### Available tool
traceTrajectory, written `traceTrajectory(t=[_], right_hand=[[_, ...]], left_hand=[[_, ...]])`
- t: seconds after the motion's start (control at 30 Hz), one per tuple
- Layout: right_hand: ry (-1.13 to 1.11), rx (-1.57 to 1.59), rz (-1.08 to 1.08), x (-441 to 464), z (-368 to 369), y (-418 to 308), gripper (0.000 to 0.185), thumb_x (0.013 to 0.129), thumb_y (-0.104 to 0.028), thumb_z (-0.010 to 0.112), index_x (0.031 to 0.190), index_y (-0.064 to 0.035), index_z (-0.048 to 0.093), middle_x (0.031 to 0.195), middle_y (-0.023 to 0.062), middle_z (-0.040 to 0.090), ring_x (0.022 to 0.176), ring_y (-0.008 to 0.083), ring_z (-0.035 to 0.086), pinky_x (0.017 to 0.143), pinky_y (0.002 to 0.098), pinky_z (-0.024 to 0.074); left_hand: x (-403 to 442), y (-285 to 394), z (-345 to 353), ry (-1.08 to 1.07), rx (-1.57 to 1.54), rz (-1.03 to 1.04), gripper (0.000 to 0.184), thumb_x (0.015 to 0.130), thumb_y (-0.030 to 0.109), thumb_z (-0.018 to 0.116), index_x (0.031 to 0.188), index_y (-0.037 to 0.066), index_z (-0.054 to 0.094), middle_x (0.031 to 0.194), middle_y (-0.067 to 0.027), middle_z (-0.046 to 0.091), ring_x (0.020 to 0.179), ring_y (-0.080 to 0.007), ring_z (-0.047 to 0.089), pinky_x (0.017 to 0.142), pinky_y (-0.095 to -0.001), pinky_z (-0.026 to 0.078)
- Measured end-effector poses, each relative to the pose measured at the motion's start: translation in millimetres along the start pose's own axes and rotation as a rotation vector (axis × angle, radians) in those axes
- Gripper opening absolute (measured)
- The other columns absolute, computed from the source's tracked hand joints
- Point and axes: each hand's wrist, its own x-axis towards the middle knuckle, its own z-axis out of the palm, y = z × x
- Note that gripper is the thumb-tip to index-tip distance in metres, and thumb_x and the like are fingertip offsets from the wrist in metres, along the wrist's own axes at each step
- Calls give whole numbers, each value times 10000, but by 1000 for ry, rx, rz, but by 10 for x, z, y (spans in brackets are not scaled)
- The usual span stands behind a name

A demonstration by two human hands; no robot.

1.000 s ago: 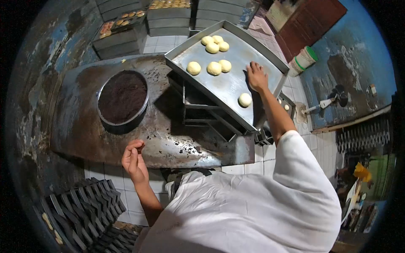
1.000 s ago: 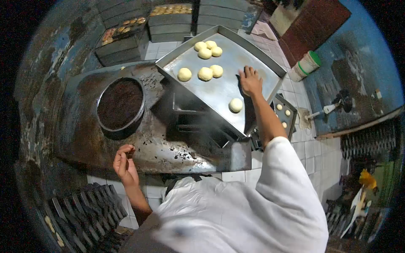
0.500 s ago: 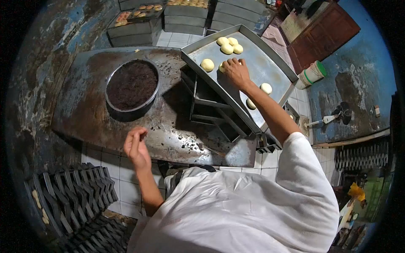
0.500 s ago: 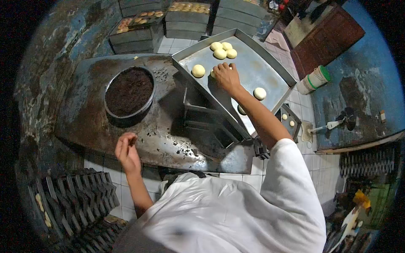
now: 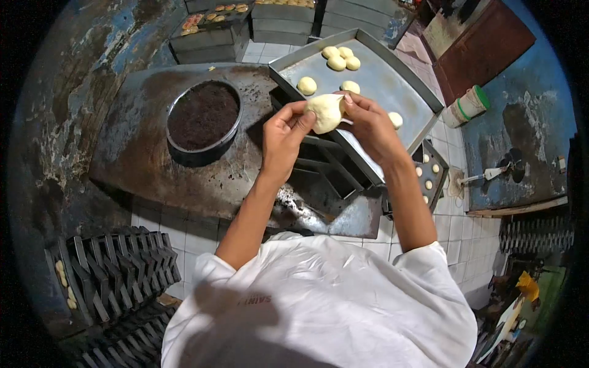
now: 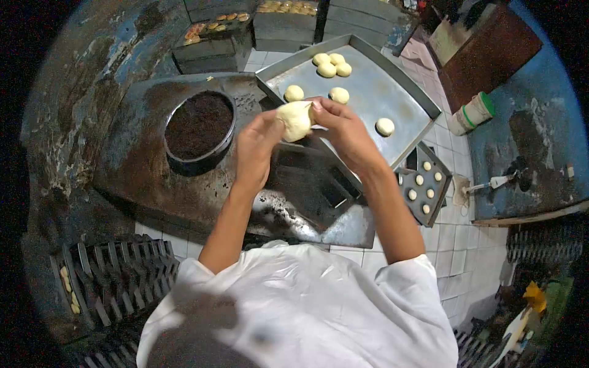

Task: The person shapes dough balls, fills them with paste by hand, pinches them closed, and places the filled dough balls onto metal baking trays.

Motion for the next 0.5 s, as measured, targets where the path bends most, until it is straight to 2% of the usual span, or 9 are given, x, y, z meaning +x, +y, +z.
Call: traceTrajectory(t=[0.1,0.13,0.2,0.27,0.3,0.33,0.4,0.47,0.5], right_hand=[[19,57,10,-120,144,292,670,1025,-608,441,1290,-7,571,1213,90,652,1102,201,628,986,366,467],[161,0,-91,-157,276,442,546,1044,-531,488,1200,-19,598,1085,66,663,975,144,617,876,315,480],[460,-425,-249,-163,561,787,437,1054,-419,534,994,6,621,832,95,663,767,155,583,722,327,487],[528,-400,-317,-63,625,1339,384,1055,-345,550,923,14,584,729,104,623,684,145,558,638,343,473],[473,-288,-208,-46,638,1565,379,1065,-333,531,870,-12,583,705,75,620,659,145,529,627,342,454],[305,-94,16,-9,537,1974,398,1056,-413,540,986,-35,640,861,74,692,760,172,616,708,328,492],[151,684,441,-238,700,2033,555,1029,-557,490,1193,-46,631,1081,82,706,963,202,671,819,314,515],[42,833,536,-348,514,2270,734,960,-707,431,1287,-72,598,1217,83,681,1050,221,673,895,391,532],[84,576,565,-414,337,2532,729,965,-693,449,1293,-57,592,1252,121,670,1072,265,670,908,415,526]], left_hand=[[-128,-139,-88,67,-110,-24,203,959,103,709,1114,-21,669,1035,-50,704,951,-97,640,888,-255,504],[-206,-186,-132,89,-104,-39,171,957,96,708,1088,-9,676,1031,-52,703,955,-101,642,893,-259,503],[-402,-223,-194,84,-166,-147,186,968,107,693,1111,-6,659,1050,-58,692,970,-112,639,905,-265,497],[-585,-304,-325,168,-308,-329,235,988,128,666,1173,-9,619,1092,-62,675,992,-125,635,916,-278,496],[-670,-390,-504,186,-362,-391,273,1022,173,614,1221,-11,581,1123,-60,661,1013,-139,632,929,-300,498],[-776,-356,-589,189,-395,-406,277,1044,195,567,1237,-3,577,1153,-70,659,1059,-167,635,962,-329,503],[-1050,-417,-820,310,-468,-501,305,1051,210,547,1268,-4,570,1208,-96,656,1126,-201,630,1014,-354,489],[-1214,-561,-1060,361,-473,-522,365,1051,233,540,1321,-13,538,1291,-143,624,1216,-254,595,1080,-407,453],[-1291,-604,-1210,410,-563,-484,400,1050,260,537,1337,-18,523,1319,-155,607,1243,-272,576,1096,-431,435]])
